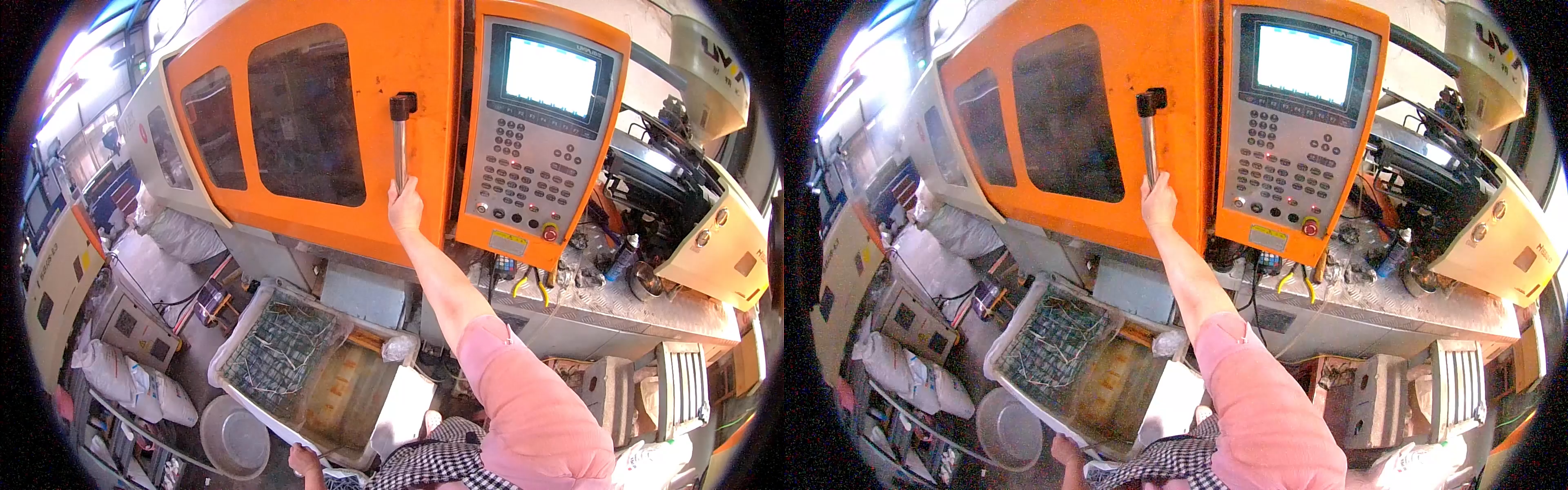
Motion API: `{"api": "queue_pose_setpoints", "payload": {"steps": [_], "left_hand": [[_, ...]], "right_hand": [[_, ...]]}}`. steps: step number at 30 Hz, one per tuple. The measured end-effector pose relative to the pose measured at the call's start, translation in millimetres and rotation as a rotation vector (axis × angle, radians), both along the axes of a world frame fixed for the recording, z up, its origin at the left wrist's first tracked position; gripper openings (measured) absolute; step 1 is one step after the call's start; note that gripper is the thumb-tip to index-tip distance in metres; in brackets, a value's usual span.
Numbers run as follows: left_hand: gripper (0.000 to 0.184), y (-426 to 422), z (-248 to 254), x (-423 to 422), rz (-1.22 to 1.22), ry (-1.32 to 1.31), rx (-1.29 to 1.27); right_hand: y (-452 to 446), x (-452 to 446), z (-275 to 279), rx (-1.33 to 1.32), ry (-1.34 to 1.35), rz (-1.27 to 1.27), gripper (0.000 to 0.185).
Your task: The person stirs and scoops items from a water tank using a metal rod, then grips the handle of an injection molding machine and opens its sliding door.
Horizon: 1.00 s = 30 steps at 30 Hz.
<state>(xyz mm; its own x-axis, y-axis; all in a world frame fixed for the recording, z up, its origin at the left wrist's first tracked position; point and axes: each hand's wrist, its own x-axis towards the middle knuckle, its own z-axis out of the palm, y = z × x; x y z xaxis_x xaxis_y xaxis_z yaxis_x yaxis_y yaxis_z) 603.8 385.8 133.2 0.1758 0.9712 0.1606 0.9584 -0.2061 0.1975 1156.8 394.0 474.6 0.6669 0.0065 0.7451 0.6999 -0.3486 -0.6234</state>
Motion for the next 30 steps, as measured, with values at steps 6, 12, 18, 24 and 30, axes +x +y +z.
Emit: {"api": "queue_pose_setpoints", "payload": {"steps": [6, 12, 18, 24, 30], "left_hand": [[0.009, 0.3, 1.5, -1.9, -0.008, -0.039, 0.006], [0.010, -0.1, 6.3, -0.8, -0.005, -0.018, -0.012], [0.009, 1.3, 0.2, -3.6, -0.023, -0.021, 0.011], [0.009, -1.0, 3.3, -1.8, -0.019, -0.003, 0.019], [0.009, -2.3, -0.4, -1.8, -0.004, -0.045, 0.018]], "right_hand": [[-0.5, 0.1, 0.4, 0.004, 0.005, 0.019, 0.028], [-0.7, -1.1, 1.2, 0.001, 0.011, 0.012, 0.028], [-1.4, -1.4, 1.2, 0.006, 0.015, 0.031, 0.028], [-0.6, -1.0, 0.7, 0.024, 0.000, 0.032, 0.028], [-1.7, -1.7, 0.6, 0.000, 0.035, 0.033, 0.028]]}}
